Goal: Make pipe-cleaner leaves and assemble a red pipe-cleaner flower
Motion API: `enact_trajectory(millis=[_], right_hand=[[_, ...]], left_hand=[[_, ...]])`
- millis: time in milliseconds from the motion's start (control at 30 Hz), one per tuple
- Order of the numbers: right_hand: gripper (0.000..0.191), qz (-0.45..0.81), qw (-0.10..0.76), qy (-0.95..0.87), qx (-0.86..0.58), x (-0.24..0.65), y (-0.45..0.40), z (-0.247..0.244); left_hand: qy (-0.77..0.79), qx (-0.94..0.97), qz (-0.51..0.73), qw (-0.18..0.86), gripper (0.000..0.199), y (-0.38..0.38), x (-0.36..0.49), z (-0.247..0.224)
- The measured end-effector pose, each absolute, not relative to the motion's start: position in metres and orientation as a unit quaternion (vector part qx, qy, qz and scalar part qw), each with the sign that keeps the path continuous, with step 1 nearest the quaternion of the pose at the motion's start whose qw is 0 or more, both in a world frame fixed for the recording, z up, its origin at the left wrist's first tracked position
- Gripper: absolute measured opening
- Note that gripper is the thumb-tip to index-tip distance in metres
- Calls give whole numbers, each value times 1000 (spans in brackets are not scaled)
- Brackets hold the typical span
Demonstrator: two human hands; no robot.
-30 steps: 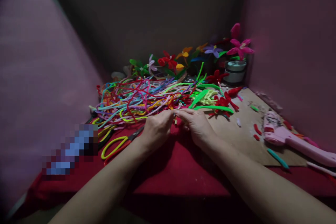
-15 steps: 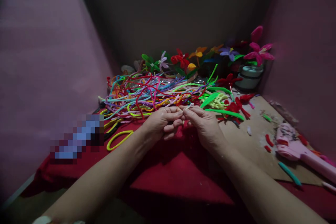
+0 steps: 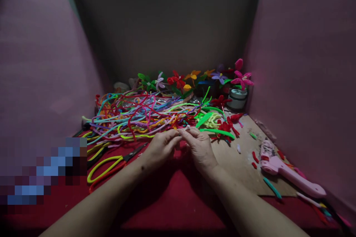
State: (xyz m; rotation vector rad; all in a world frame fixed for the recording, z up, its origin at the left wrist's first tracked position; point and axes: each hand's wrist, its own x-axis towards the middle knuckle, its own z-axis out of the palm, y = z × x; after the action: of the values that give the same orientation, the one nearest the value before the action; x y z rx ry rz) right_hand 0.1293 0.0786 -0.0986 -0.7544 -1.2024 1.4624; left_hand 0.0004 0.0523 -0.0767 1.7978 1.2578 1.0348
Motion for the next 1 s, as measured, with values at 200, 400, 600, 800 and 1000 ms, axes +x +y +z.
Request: enact_trajectory(millis=[200, 400, 600, 800, 1000], right_hand=[[22, 625, 498, -513, -315, 128, 76, -91], [22, 657, 467, -518, -287, 128, 78, -94], [20, 702, 469, -475, -248, 130, 81, -96], [15, 664, 497, -504, -241, 131, 80, -91], [11, 647, 515, -516, -223, 130, 78, -90]], left_hand=[[515, 754, 380, 149, 21, 54, 1, -85], [505, 619, 415, 435, 22, 54, 1, -71], [395, 502, 421, 644, 19, 53, -4, -66], [305, 443, 388, 749, 16, 56, -12, -71], [287, 449, 373, 759, 17, 57, -16, -72]])
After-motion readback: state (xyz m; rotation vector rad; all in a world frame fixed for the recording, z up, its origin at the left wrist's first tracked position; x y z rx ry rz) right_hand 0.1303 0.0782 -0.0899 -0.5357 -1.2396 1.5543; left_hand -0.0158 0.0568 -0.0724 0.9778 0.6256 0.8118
